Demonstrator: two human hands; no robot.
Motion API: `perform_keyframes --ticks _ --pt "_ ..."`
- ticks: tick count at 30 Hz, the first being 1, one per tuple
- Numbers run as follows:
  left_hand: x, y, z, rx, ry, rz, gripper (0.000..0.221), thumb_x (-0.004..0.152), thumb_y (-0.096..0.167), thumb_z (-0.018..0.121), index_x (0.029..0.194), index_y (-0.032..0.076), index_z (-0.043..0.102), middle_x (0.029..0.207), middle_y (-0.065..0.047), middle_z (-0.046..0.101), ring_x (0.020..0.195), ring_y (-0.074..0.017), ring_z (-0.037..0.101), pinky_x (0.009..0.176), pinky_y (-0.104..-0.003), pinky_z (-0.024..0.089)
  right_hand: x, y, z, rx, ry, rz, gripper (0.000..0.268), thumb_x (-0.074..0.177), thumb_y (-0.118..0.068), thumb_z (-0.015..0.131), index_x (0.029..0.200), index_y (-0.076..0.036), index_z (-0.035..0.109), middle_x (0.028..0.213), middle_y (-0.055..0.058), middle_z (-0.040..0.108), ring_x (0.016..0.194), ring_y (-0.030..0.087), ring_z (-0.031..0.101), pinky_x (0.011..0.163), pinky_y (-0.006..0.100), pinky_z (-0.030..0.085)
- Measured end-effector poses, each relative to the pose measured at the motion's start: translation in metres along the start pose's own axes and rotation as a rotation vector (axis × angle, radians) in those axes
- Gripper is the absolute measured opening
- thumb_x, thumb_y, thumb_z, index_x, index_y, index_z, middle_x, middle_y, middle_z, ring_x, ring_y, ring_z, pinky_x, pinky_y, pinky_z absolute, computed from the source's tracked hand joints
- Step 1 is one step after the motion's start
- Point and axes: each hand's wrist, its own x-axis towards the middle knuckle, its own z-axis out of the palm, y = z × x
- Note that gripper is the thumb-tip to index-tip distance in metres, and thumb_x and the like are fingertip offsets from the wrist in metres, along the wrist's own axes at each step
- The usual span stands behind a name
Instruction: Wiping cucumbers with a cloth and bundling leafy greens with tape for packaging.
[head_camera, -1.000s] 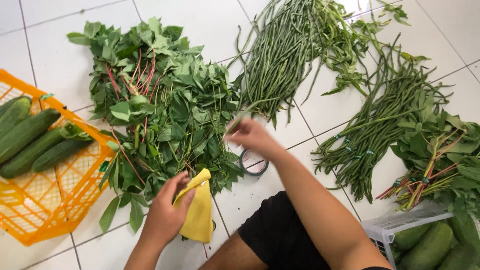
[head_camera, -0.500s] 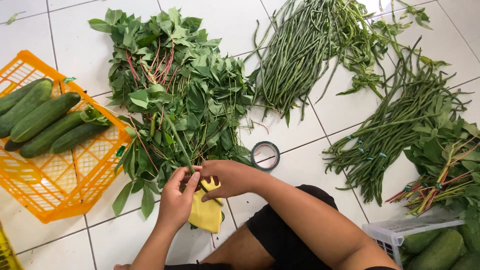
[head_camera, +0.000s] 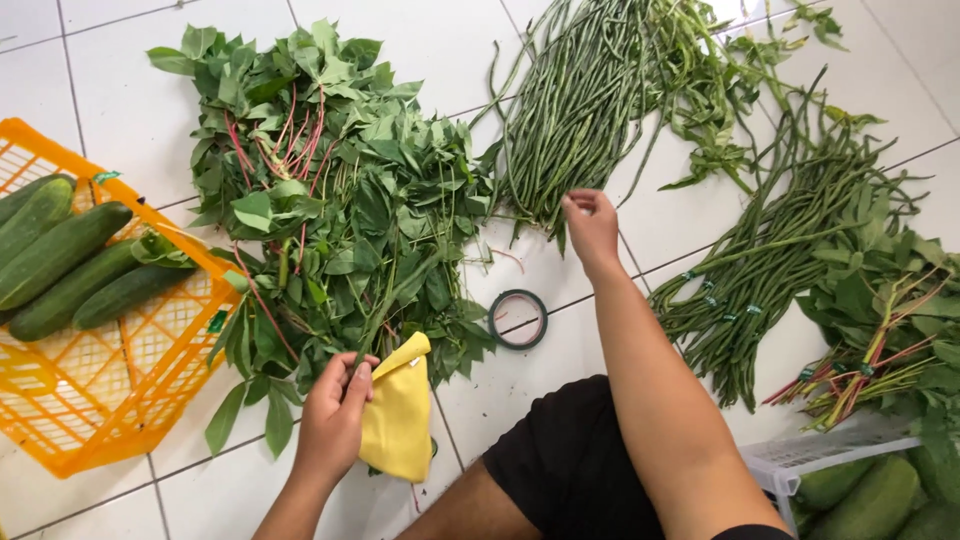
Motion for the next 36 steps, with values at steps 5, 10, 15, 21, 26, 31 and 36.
perform_keyframes --ticks 5,10,15,21,26,31,36 --pt "0.003 -0.004 0.003 0.027 -0.003 -0.004 0.025 0.103 0.017 0.054 0.114 0.003 0.070 0.081 -0.006 0.064 0.073 -0.0140 0.055 0.069 -0.027 0.044 0.031 0.047 -0.001 0.023 0.082 0.098 0.030 0.092 -0.019 0.071 0.118 -0.008 0.061 0.100 0.006 0.065 0.084 0.015 0.063 0.072 0.027 0.055" --pt "0.003 -0.002 0.001 0.036 -0.004 -0.014 0.027 0.104 0.021 0.053 0.115 0.003 0.070 0.079 -0.006 0.061 0.072 -0.0145 0.054 0.068 -0.027 0.043 0.027 0.045 -0.001 0.013 0.071 0.127 0.027 0.090 -0.013 0.074 0.115 -0.010 0.065 0.098 0.004 0.071 0.084 0.014 0.067 0.075 0.027 0.056" --pt "0.005 -0.008 0.002 -0.035 -0.003 -0.001 0.026 0.103 0.019 0.055 0.116 0.002 0.069 0.081 -0.006 0.062 0.073 -0.0141 0.053 0.067 -0.026 0.042 0.032 0.053 -0.002 0.091 0.044 0.090 0.029 0.085 -0.009 0.077 0.111 -0.007 0.065 0.096 0.007 0.071 0.083 0.015 0.067 0.074 0.027 0.055" --pt "0.002 -0.005 0.003 -0.141 -0.045 -0.008 0.028 0.102 0.024 0.055 0.114 0.003 0.067 0.079 -0.006 0.059 0.067 -0.0134 0.050 0.062 -0.026 0.039 -0.013 -0.008 0.005 0.142 -0.118 0.117 0.040 0.082 -0.017 0.075 0.119 -0.004 0.068 0.095 0.006 0.066 0.080 0.015 0.057 0.071 0.028 0.049" --pt "-0.004 -0.007 0.004 -0.230 -0.074 0.087 0.032 0.105 0.033 0.057 0.113 0.003 0.064 0.073 -0.006 0.057 0.066 -0.0131 0.052 0.064 -0.026 0.046 -0.065 -0.041 0.027 0.382 -0.255 0.171 0.058 0.082 -0.014 0.078 0.133 0.004 0.058 0.096 0.002 0.064 0.060 0.003 0.054 0.048 0.017 0.044" --pt "-0.002 -0.004 0.004 -0.319 -0.094 0.159 0.033 0.104 0.034 0.060 0.114 0.003 0.064 0.073 -0.007 0.058 0.064 -0.0135 0.053 0.064 -0.027 0.047 -0.109 -0.031 0.055 0.352 -0.539 0.096 0.032 0.084 -0.013 0.078 0.114 -0.009 0.066 0.065 0.004 0.058 0.049 0.011 0.054 0.046 0.020 0.043" --pt "-0.008 -0.014 0.003 -0.205 -0.064 0.075 0.037 0.103 0.044 0.061 0.116 0.009 0.063 0.083 -0.006 0.063 0.075 -0.0170 0.058 0.078 -0.033 0.049 -0.190 -0.037 0.077 0.184 -0.775 0.032 0.033 0.085 -0.011 0.078 0.113 -0.003 0.063 0.090 0.007 0.069 0.064 0.011 0.059 0.055 0.022 0.045"
